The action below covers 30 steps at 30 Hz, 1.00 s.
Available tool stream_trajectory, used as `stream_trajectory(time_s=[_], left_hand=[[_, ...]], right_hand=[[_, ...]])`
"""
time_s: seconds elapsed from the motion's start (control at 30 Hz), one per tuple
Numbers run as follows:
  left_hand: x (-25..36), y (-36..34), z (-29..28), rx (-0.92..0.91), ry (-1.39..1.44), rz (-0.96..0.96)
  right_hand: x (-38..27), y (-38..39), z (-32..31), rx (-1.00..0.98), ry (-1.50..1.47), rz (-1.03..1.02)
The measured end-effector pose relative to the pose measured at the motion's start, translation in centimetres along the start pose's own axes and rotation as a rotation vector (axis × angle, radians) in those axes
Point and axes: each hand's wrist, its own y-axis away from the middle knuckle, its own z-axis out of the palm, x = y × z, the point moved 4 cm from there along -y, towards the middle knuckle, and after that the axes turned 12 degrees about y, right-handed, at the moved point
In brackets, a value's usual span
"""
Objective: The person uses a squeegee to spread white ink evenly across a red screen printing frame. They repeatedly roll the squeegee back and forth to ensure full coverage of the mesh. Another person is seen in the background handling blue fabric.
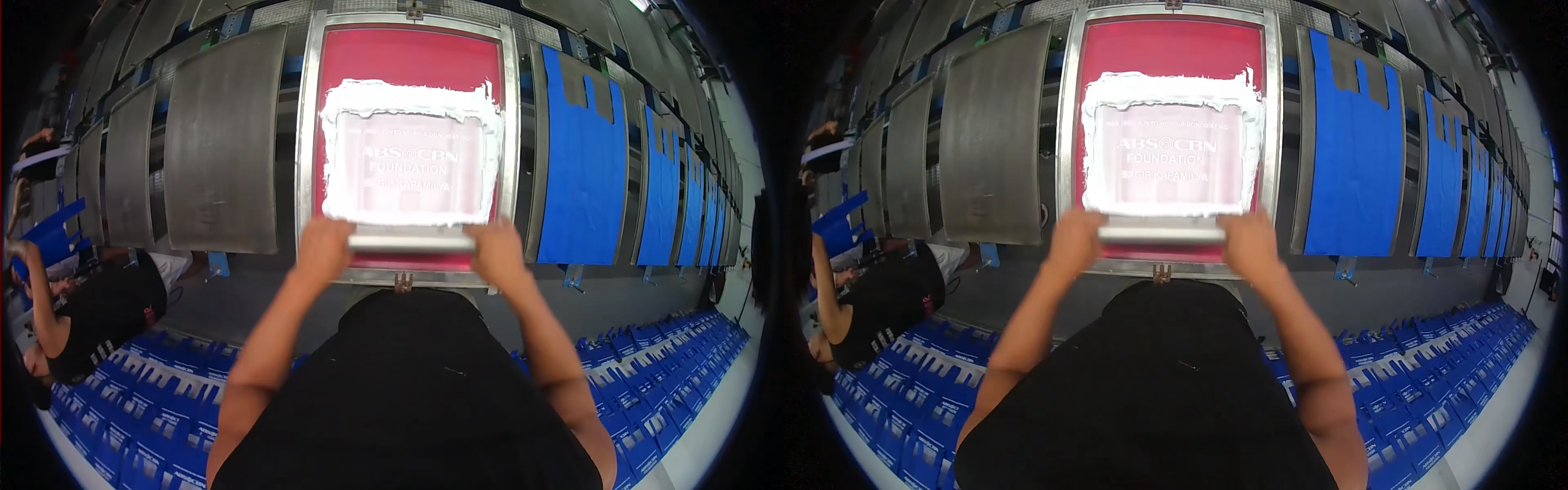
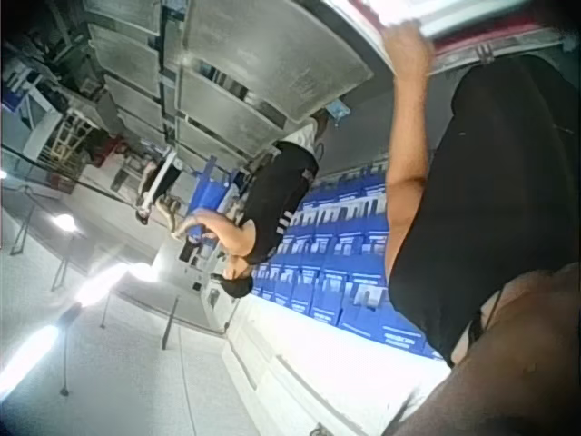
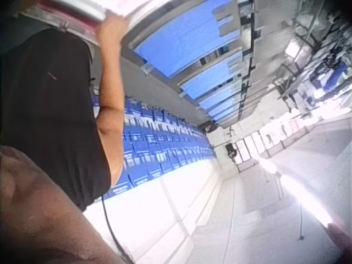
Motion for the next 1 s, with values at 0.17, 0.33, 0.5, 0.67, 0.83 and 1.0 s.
stream_trajectory(time_s=[0.17, 0.33, 0.5, 0.67, 0.83, 1.0], left_hand=[[-1.3, -2.8, 1.7, 0.074, -0.055, 0.042], [-5.2, -17.9, -2.8, 0.053, -0.16, -0.067], [-5.2, -21.1, -6.8, 0.089, -0.145, -0.111], [-0.2, -14.5, -10.4, 0.883, -0.088, 0.227], [-0.9, 1.7, 3.2, -0.435, 0.556, -0.487], [-0.8, 11.7, 14.1, -0.424, 1.083, -0.709]], right_hand=[[1.1, -1.6, 3.4, 0.274, 0.011, 0.026], [6.3, -15.5, -3.3, 0.207, 0.172, 0.099], [8.3, -21.0, -7.6, 0.055, 0.074, 0.05], [10.5, -22.2, -10.9, 0.077, 0.01, 0.007], [11.2, -25.7, -7.7, 0.064, 0.115, -0.053], [5.4, -24.3, -14.3, -0.018, 0.062, -0.028]])
